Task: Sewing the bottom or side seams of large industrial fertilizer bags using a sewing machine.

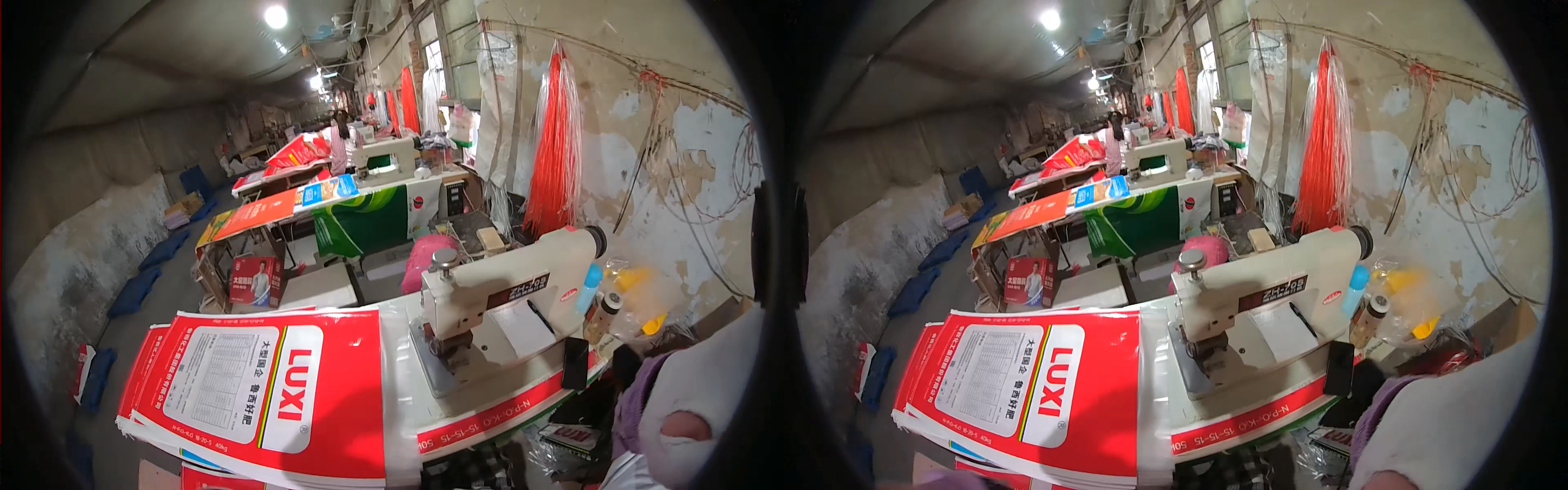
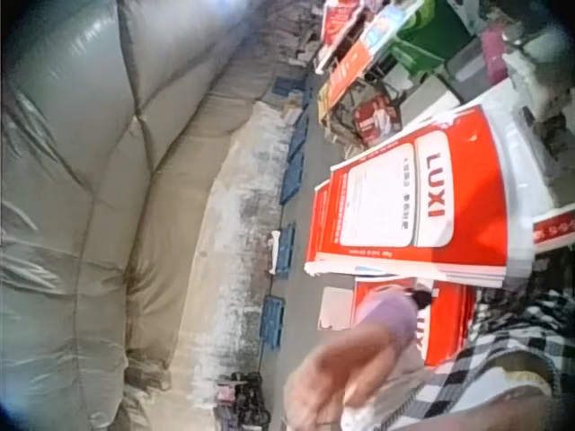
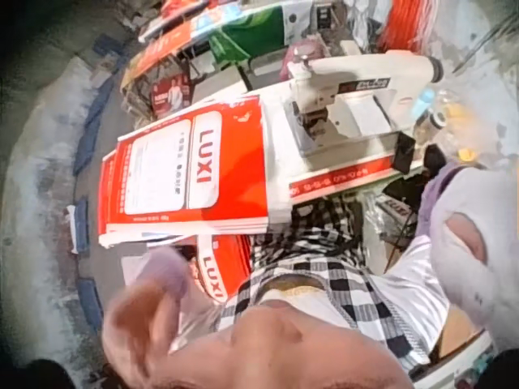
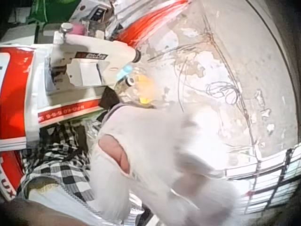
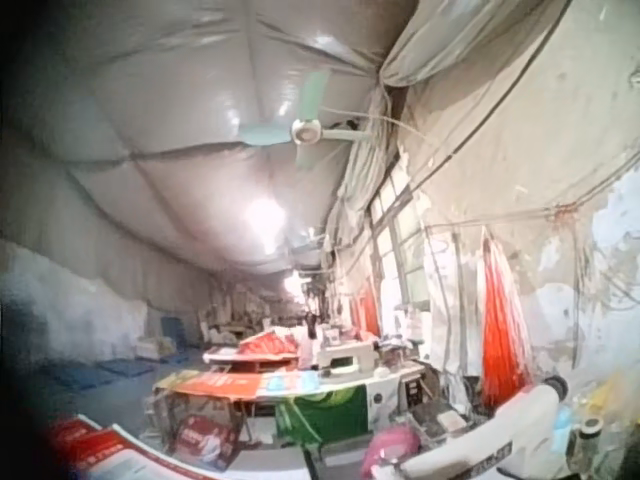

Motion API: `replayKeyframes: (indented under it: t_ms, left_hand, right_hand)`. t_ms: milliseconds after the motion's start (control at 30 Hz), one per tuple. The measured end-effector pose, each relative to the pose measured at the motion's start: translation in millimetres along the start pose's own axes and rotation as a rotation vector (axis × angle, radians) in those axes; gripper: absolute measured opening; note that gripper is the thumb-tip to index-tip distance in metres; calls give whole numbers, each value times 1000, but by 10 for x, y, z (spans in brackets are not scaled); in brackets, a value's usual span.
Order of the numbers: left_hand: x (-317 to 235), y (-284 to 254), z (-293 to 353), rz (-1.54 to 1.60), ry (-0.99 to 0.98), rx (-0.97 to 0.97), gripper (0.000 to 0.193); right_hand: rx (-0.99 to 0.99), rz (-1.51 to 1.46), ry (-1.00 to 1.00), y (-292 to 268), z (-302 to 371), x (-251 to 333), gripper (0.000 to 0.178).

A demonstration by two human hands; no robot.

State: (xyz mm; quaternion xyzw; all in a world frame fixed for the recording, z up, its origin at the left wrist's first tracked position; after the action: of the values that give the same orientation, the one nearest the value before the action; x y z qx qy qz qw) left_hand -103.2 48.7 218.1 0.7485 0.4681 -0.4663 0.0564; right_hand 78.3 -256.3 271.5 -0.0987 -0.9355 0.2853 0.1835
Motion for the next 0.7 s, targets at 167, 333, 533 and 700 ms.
replayKeyframes:
  t_ms: [167,333,533,700]
  left_hand:
    - [173,1413,261,-90,243,533,33]
    - [1939,2005,869,-698,88,824,22]
    - [1824,2326,614,-248,-333,911,22]
    - [1597,2261,628,-630,324,786,21]
  right_hand:
    - [-244,218,-154,-762,-42,266,30]
    - [-35,-261,171,399,496,-178,30]
    - [226,-501,644,1523,1911,-862,20]
    - [190,-608,726,1874,1934,-712,19]
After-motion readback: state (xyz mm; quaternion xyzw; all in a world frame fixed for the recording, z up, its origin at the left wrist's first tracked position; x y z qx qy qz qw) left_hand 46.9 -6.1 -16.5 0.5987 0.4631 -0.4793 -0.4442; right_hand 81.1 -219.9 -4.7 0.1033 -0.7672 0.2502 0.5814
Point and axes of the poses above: each hand's wrist, its own z-axis away from the middle knuckle, its own y-axis out of the palm, x = y × z, the point moved 1 cm from there along -z, towards the middle knuckle, and after that the axes turned 9 degrees about x, right-handed, at the moved point
